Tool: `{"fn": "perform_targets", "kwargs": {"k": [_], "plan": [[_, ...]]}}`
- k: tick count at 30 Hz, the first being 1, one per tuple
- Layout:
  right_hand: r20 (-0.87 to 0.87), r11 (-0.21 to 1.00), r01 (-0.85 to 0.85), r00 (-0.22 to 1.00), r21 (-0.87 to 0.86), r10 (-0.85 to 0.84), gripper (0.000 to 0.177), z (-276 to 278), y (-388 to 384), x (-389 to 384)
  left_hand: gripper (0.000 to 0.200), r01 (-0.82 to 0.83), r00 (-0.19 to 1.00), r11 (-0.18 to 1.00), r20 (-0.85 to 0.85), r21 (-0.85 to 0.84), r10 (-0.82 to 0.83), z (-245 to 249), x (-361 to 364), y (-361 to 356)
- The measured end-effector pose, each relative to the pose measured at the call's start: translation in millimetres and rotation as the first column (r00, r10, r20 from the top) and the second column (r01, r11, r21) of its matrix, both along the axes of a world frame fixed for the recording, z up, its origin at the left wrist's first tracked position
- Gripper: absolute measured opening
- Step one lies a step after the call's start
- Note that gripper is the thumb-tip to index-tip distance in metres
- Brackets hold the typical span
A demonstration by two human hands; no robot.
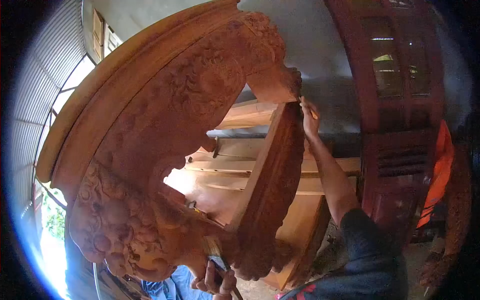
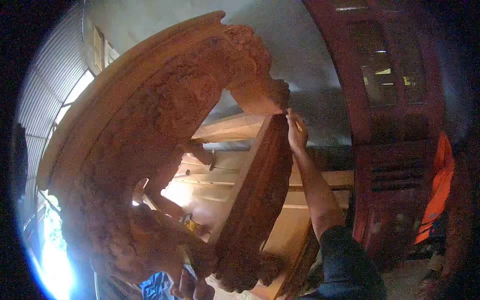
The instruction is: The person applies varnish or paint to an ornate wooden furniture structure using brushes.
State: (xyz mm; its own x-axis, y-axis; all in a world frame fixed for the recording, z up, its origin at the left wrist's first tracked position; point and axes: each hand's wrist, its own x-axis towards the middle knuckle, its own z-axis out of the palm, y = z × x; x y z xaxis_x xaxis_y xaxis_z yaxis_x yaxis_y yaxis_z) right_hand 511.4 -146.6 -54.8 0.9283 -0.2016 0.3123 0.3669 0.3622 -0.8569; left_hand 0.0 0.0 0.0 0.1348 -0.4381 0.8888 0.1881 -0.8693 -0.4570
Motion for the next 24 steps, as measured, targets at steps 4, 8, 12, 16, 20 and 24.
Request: {"fn": "perform_targets", "kwargs": {"k": [4, 8, 12, 16, 20, 24], "plan": [[0.252, 0.993, -0.076, 0.966, 0.086, 0.052, 0.022, -7, -6, -21, 0.004, -0.033, 0.995, 0.993, 0.098, 0.116, 0.022, -9, 6, 10], [0.225, 0.896, -0.410, 0.869, -0.170, 0.441, 0.019, 0, -26, -99, 0.003, -0.030, 0.999, 0.995, -0.019, 0.096, 0.032, 24, -9, -20], [0.163, 0.367, -0.930, 0.363, 0.011, 0.917, 0.017, 0, -59, -137, 0.008, -0.039, 0.999, 0.999, -0.035, 0.020, 0.040, 23, 4, -33], [0.128, 0.518, -0.848, 0.530, 0.115, 0.839, 0.023, -34, -47, -123, 0.009, -0.074, 0.990, 0.996, -0.122, -0.052, 0.068, 9, -8, -24], [0.203, 0.939, -0.339, 0.917, -0.062, 0.345, 0.023, 7, -37, -119, 0.009, -0.051, 0.987, 0.995, -0.154, -0.090, 0.037, 13, -6, -29], [0.309, 0.959, -0.258, 0.908, -0.116, 0.282, 0.026, 10, 0, -171, 0.010, -0.031, 0.990, 0.993, -0.141, -0.114, 0.014, 18, -5, -34]]}}
